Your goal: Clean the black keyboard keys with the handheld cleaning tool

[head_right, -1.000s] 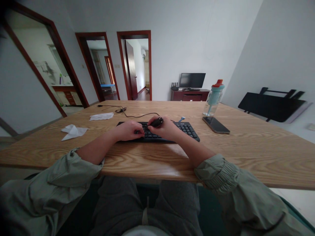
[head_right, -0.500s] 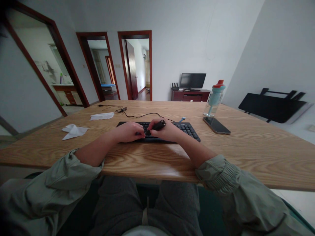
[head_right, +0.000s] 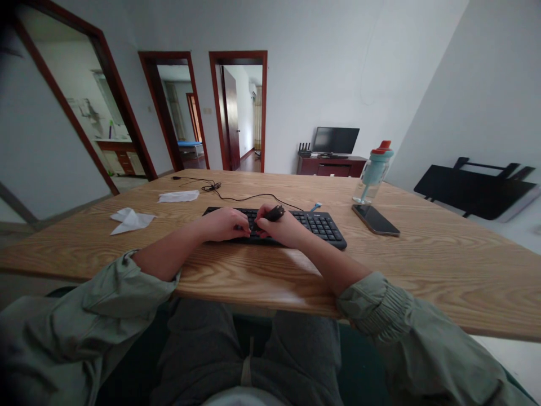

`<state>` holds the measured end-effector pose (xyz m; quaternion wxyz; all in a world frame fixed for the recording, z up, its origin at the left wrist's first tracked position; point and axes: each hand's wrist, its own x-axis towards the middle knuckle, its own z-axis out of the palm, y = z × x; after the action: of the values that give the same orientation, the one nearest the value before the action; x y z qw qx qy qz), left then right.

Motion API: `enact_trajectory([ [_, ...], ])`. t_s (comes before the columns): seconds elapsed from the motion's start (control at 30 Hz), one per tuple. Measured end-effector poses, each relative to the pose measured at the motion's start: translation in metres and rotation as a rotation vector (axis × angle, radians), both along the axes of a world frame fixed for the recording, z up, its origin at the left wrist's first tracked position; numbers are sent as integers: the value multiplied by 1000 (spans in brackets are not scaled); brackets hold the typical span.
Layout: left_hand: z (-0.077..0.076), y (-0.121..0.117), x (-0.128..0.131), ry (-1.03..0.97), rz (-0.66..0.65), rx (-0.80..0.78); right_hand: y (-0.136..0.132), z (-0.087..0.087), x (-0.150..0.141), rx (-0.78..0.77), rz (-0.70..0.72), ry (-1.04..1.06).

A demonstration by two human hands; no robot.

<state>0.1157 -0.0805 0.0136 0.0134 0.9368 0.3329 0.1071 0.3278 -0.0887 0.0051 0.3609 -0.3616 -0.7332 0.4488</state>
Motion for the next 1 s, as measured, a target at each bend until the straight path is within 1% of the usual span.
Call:
enact_trajectory([
  [0.1, 0, 2, -3, -17, 24, -42, -3, -1, -3, 116, 10, -122],
  [0.17, 0, 2, -5, -32, 46, -45, -4, -2, -3, 122, 7, -145],
  [0.23, 0, 2, -5, -31, 40, -42, -5, -1, -2, 118, -2, -153],
  [0.33, -1, 1, -3, -6, 10, -37, -6, 1, 2, 206, 3, -229],
  [0.43, -2, 1, 0, 5, 10, -22, -4, 3, 9, 354, 74, -301],
  [0.53, -3, 1, 2, 8, 42, -8, 2, 2, 17, 426, 177, -319],
  [0.63, -2, 2, 3, 19, 89, 20, 7, 0, 23, 438, 241, -313],
  [0.77, -2, 3, 3, 21, 107, 31, 9, 2, 27, 428, 311, -317],
  [0.87, -3, 3, 3, 13, 118, 37, 10, 3, 28, 400, 303, -335],
  [1.0, -3, 3, 4, 7, 111, 40, 15, 0, 28, 386, 247, -318],
])
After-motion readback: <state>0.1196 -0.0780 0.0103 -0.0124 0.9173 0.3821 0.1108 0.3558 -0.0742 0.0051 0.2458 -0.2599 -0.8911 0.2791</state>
